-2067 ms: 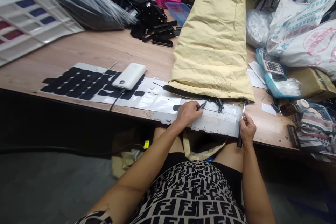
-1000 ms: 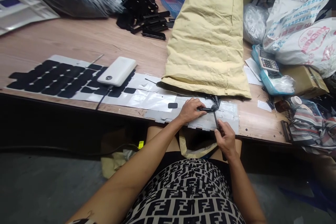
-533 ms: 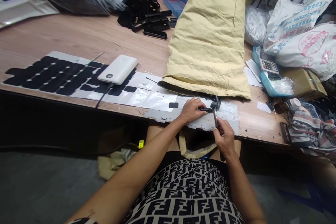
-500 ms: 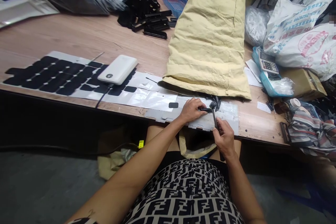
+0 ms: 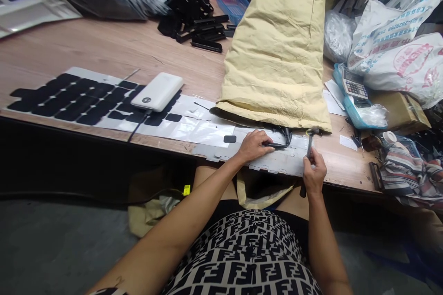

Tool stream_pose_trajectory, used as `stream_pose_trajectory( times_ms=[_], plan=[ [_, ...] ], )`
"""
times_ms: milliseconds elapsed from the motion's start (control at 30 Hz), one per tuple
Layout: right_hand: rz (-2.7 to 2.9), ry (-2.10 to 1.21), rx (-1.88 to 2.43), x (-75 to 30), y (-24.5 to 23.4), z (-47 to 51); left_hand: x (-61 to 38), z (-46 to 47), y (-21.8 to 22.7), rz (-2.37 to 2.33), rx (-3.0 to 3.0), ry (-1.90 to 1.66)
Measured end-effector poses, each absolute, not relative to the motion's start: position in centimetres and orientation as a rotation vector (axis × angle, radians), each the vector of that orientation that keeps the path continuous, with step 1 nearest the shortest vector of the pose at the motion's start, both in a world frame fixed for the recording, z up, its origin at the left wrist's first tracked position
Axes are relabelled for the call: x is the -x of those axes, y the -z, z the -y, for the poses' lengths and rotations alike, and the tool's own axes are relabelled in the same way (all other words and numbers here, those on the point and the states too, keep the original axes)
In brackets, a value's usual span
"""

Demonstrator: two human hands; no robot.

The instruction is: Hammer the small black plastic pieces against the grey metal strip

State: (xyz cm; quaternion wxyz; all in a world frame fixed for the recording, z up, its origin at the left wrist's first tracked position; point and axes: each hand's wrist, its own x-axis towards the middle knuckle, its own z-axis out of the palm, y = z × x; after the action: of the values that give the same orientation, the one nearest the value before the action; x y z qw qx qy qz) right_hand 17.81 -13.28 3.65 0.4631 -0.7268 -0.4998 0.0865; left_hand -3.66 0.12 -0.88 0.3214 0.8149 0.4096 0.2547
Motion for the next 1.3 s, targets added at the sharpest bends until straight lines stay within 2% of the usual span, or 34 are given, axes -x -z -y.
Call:
stream_pose_trajectory(
  times_ms=[267,533,833,1000,1167,1300],
  plan=[
    [0.939,-0.388,1.882,-21.9,-0.5,11.2,4.0,-0.1,1.1,-1.038,-2.14,-0.66],
    [0.969,-0.345,1.888,-21.9,-0.1,11.5,4.4,0.2,0.6,-0.993,-2.177,-0.578],
    [1.023,-0.321,1.888,-22.0,0.4,11.5,6.9,7.5,-0.2,-0.73,-2.341,-0.434],
    [0.991,-0.342,1.883,-21.7,0.0,11.6,5.9,9.0,-0.3,-0.848,-2.316,-0.52],
    [1.01,-0.341,1.891,-21.6,-0.2,11.6,1.6,5.9,-2.5,-1.257,-1.956,-0.719],
    [1.01,-0.323,1.889,-21.8,0.1,11.7,-2.6,1.9,-3.6,-1.598,-1.745,-0.611]
  ],
)
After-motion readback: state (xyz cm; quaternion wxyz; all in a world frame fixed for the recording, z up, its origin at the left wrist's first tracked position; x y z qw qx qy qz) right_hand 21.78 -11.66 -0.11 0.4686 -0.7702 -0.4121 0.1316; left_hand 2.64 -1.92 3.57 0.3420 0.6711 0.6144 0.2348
